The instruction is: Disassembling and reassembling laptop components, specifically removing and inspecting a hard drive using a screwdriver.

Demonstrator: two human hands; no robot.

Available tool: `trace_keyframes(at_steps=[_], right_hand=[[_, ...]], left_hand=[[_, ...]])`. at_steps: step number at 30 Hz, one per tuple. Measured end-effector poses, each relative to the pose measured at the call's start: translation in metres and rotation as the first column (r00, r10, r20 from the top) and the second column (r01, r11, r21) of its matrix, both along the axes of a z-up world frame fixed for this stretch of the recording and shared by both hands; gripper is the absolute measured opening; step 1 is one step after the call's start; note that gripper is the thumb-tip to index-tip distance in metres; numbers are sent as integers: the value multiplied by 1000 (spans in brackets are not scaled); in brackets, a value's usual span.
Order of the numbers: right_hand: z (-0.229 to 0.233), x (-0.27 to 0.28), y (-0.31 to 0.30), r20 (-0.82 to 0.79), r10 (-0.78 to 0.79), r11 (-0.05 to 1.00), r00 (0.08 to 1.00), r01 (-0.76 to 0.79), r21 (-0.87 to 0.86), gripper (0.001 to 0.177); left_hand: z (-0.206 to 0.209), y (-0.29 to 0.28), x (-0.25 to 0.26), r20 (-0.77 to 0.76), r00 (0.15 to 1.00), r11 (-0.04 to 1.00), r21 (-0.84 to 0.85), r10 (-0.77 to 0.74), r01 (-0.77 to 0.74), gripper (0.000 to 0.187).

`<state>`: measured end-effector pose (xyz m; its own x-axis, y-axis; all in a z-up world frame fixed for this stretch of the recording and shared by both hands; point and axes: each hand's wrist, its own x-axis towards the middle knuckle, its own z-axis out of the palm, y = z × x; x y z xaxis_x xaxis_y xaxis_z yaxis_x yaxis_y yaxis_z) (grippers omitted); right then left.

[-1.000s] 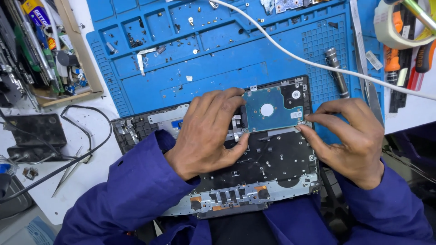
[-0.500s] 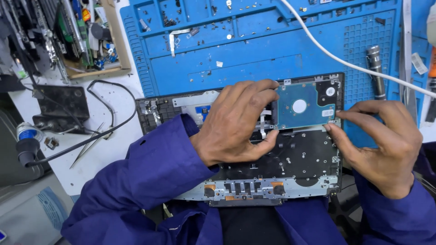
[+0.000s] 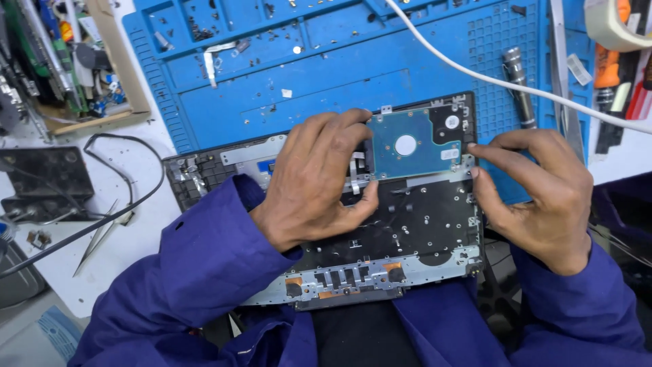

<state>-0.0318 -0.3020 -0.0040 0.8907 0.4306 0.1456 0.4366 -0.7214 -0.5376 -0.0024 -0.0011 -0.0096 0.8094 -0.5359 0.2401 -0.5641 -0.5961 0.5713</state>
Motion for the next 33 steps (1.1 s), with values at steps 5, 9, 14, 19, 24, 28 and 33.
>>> trace_keyframes(at_steps=[5,9,14,19,24,28,33], right_hand=[[0,1,3,-4,-72,991,997,72,114,23],[-1,2,4,-1,-61,990,998,61,126,25],[-1,3,4,-6,-58,990,998,58,132,29],[0,4,4,-5,-50,992,999,51,116,23],[-1,4,4,1,-47,994,999,47,100,19],[0,4,6,16,-42,996,999,41,77,17],[-8,4,8,96,-31,998,995,26,58,17]], left_hand=[[1,-1,2,-28,1000,1000,-27,13,-14,53],[1,-1,2,-41,999,999,-27,23,-24,56],[2,-1,3,-56,998,999,-40,30,-32,55],[1,-1,3,-62,997,997,-64,44,-47,58],[2,-1,3,-45,998,998,-53,38,-40,54],[2,-1,3,-51,998,998,-58,31,-34,57],[4,0,4,-60,998,994,-105,32,-38,59]])
